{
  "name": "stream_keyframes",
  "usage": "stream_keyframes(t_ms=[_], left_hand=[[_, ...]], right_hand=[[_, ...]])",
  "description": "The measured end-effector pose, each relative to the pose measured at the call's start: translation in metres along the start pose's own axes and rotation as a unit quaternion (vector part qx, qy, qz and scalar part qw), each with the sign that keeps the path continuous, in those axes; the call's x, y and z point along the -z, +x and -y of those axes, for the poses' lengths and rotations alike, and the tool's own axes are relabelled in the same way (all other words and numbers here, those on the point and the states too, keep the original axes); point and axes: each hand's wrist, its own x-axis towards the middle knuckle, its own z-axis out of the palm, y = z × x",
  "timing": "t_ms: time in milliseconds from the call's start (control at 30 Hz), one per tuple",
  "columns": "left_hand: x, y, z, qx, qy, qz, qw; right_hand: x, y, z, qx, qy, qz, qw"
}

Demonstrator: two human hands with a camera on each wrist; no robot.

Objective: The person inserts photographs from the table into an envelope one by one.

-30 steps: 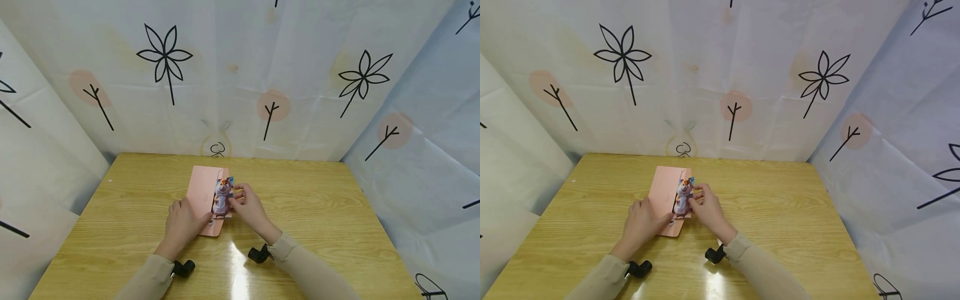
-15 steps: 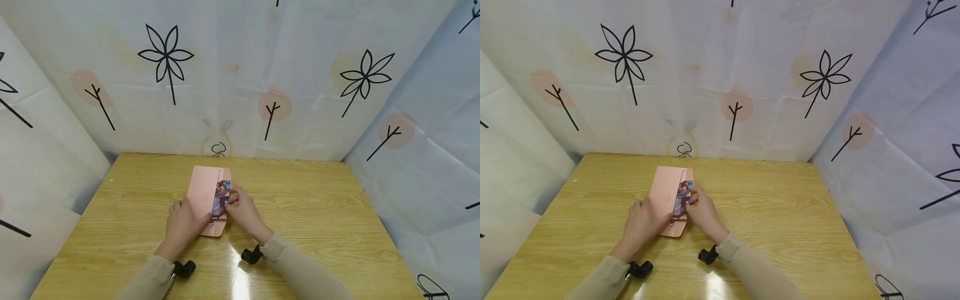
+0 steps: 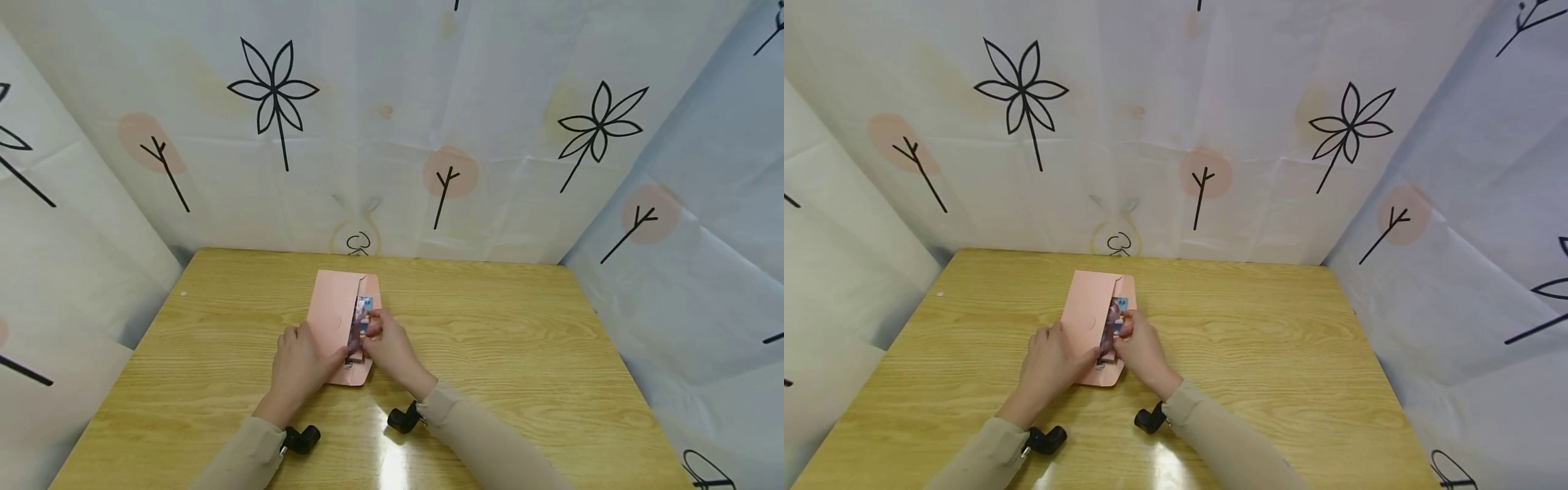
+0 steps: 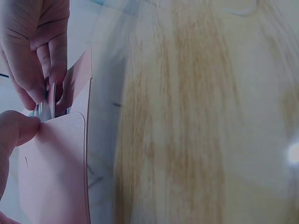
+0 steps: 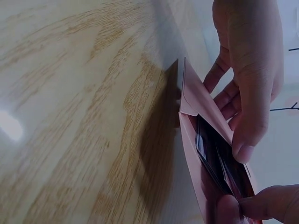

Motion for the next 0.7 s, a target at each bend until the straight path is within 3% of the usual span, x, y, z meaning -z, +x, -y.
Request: stream_keyframes(t_ms=[433,700], left_hand=[[0.0031,-0.0017,-0.0046,-0.001,-0.015,0.005,0.9999],[0.0042,-0.0014,-0.0055,-0.003,-0.010,0.004,0.9999]], right_hand=[[-0.0057,0.0016,0.0055,-0.002,-0.021,0.010,0.9997],[-0.0060,0.0032,0.0047,0.021,-0.043,0.013,0.9988]])
